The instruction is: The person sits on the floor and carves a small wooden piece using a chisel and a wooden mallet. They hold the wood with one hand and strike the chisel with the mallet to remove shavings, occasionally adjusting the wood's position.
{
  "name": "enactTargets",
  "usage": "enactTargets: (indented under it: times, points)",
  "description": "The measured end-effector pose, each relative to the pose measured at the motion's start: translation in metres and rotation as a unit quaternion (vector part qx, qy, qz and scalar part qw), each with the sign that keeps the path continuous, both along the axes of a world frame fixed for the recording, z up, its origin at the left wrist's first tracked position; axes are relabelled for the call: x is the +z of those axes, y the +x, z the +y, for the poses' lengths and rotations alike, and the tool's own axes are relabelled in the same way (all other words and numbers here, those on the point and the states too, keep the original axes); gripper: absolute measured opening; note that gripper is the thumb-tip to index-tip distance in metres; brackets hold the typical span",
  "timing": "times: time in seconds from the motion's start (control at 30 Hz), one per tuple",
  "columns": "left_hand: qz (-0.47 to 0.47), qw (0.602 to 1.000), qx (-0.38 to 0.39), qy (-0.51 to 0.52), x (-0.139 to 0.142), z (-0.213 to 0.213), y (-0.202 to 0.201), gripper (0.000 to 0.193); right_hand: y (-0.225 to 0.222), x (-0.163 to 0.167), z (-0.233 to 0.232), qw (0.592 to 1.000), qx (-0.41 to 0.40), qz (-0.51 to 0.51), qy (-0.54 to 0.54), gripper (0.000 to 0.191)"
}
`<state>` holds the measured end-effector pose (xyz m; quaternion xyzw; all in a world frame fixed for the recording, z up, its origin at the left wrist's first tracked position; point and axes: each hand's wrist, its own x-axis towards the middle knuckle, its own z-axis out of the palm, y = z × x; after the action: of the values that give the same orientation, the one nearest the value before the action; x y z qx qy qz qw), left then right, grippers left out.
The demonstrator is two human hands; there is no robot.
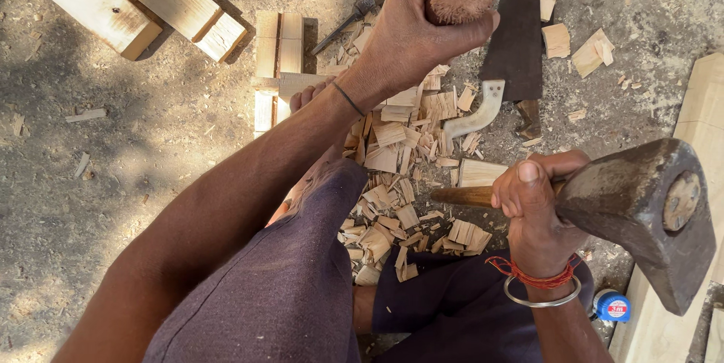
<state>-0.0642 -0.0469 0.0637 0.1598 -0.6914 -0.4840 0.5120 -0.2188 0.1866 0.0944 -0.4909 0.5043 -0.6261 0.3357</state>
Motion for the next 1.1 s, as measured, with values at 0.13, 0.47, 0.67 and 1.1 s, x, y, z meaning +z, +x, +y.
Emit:
enactTargets:
  times: [0.13,0.47,0.67,1.1]
  points:
    - [0.015,0.999,0.012,-0.036,0.015,0.006,0.001,0.035,-0.002,0.013,-0.010,0.991,0.106,-0.049,0.060,0.021]
    - [-0.013,0.999,0.019,-0.034,0.018,0.013,0.004,0.039,-0.005,0.158,-0.048,0.963,0.081,0.220,0.135,0.031]
    - [-0.004,0.998,0.047,-0.033,0.024,0.012,0.005,0.048,0.006,0.155,-0.081,0.866,0.137,0.367,0.311,0.034]
    - [0.016,1.000,0.011,0.010,0.023,0.002,0.018,0.030,-0.019,0.136,-0.074,0.941,0.029,0.251,0.225,0.051]
